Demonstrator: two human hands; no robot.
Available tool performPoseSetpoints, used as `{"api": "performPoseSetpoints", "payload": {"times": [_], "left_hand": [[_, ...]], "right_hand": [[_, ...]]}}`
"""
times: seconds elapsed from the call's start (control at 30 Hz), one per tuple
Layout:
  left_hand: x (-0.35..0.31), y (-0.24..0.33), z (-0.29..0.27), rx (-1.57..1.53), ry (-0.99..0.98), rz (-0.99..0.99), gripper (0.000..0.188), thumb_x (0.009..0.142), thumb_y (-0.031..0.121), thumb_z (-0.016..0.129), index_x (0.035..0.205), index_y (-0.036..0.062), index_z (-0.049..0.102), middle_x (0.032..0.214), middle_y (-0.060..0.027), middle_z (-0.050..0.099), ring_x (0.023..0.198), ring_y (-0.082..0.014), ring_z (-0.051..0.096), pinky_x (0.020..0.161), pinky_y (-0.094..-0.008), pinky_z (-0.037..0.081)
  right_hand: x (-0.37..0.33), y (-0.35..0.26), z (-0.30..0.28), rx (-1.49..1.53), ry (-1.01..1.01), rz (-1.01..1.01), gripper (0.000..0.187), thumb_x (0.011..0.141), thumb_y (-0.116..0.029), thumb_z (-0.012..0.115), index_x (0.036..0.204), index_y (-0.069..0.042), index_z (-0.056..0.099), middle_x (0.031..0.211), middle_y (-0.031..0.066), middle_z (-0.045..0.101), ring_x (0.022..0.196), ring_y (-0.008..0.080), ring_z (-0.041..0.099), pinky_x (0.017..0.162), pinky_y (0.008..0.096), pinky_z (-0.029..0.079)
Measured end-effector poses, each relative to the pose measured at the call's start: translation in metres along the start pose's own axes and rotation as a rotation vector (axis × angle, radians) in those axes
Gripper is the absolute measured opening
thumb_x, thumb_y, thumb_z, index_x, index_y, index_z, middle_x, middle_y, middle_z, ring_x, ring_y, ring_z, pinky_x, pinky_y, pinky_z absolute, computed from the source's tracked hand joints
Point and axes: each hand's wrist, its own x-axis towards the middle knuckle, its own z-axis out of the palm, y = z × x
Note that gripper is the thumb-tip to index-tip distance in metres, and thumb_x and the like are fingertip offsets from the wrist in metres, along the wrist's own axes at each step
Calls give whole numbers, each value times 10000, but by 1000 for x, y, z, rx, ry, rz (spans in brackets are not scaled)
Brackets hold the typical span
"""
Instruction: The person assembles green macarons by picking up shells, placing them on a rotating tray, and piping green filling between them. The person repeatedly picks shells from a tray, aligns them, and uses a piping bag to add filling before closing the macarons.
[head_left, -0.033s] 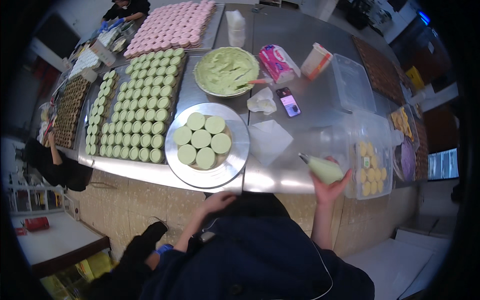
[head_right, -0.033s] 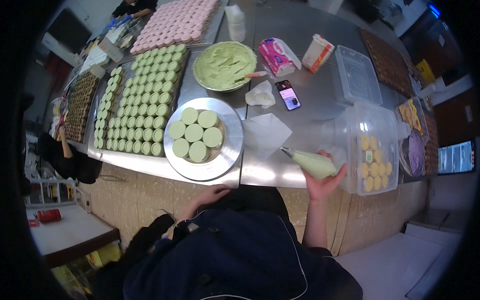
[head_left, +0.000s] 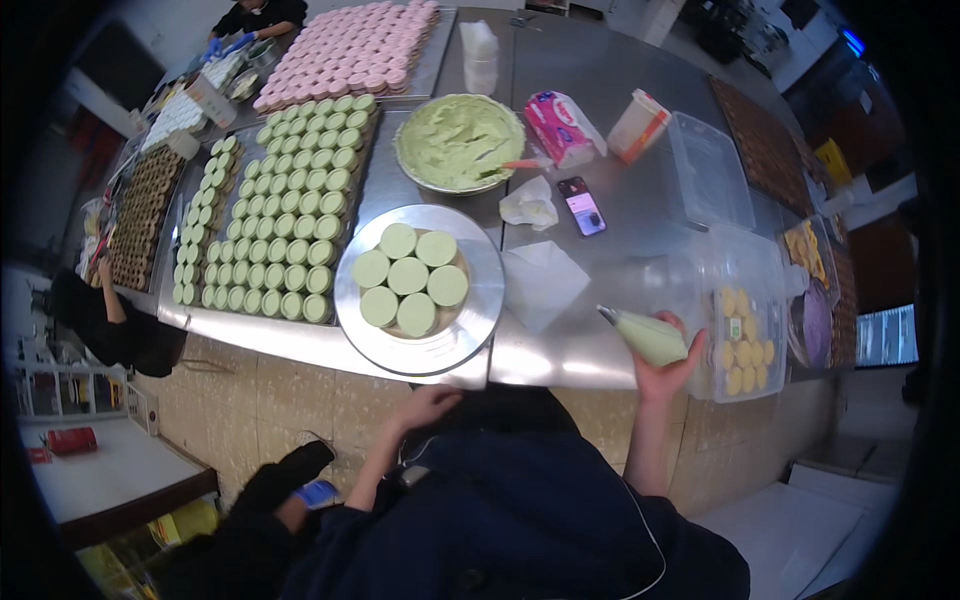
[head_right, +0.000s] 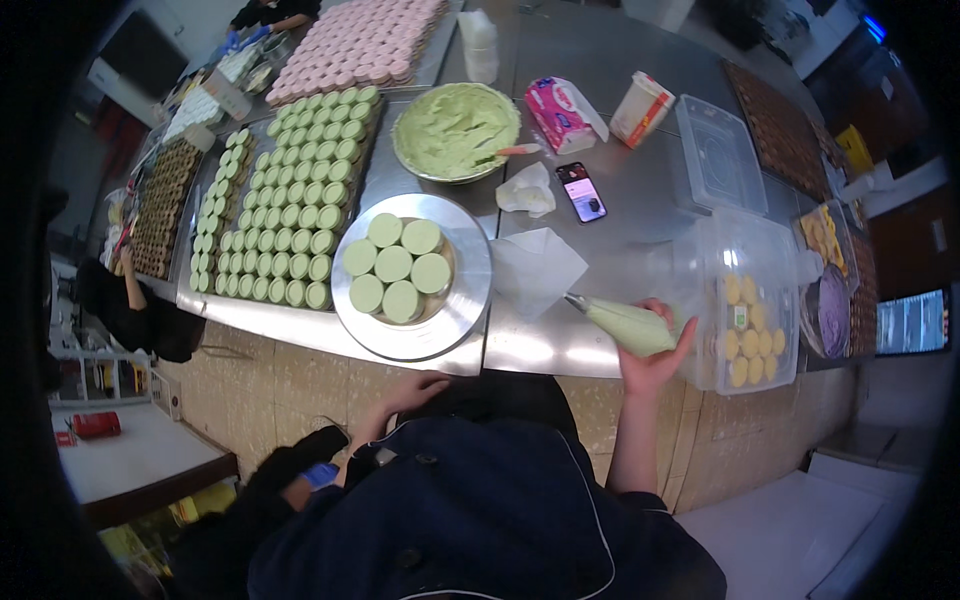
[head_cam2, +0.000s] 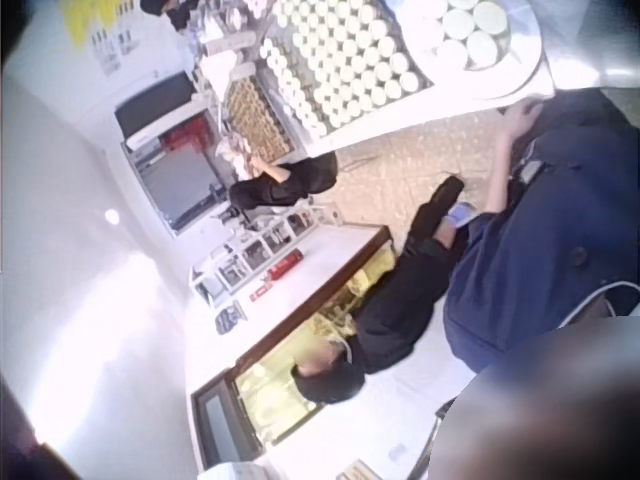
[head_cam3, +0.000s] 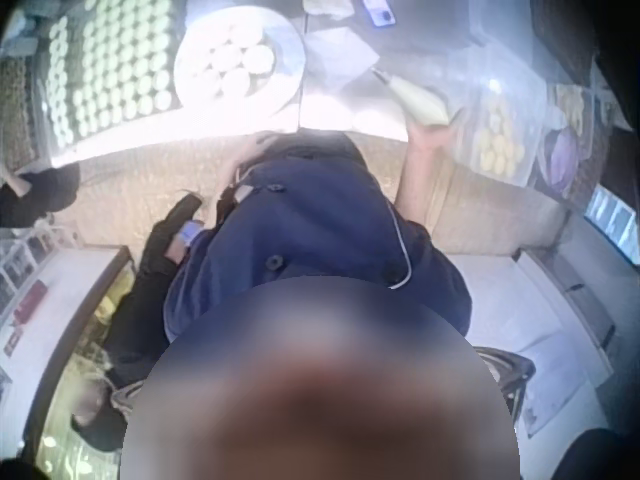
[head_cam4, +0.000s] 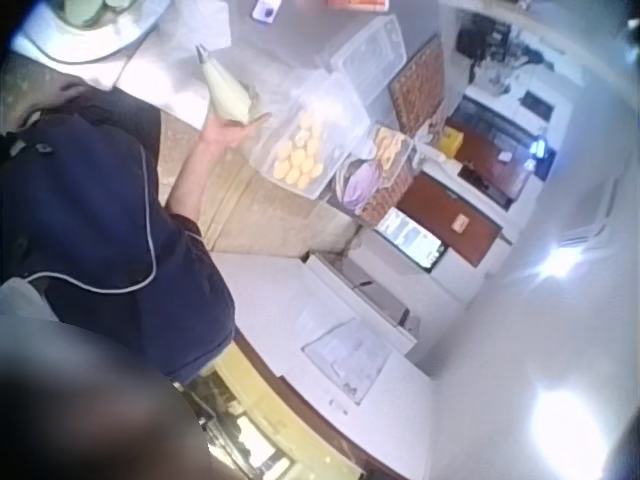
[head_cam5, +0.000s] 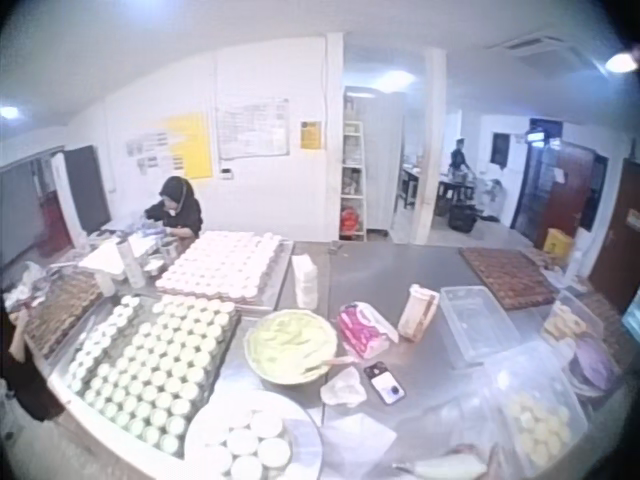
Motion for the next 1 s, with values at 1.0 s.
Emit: {"api": "performPoseSetpoints", "payload": {"times": [1.0], "left_hand": [[14,23,-72,-773,771,-70,627,864,20,435,1370,54,67,694,-113,595,548,-153,606,485,-245,495]], "right_hand": [[78,166,59,-431,235,25,464,953,-420,212,616,-124,326,610,70,438,758,333,515,831,501,384]]}}
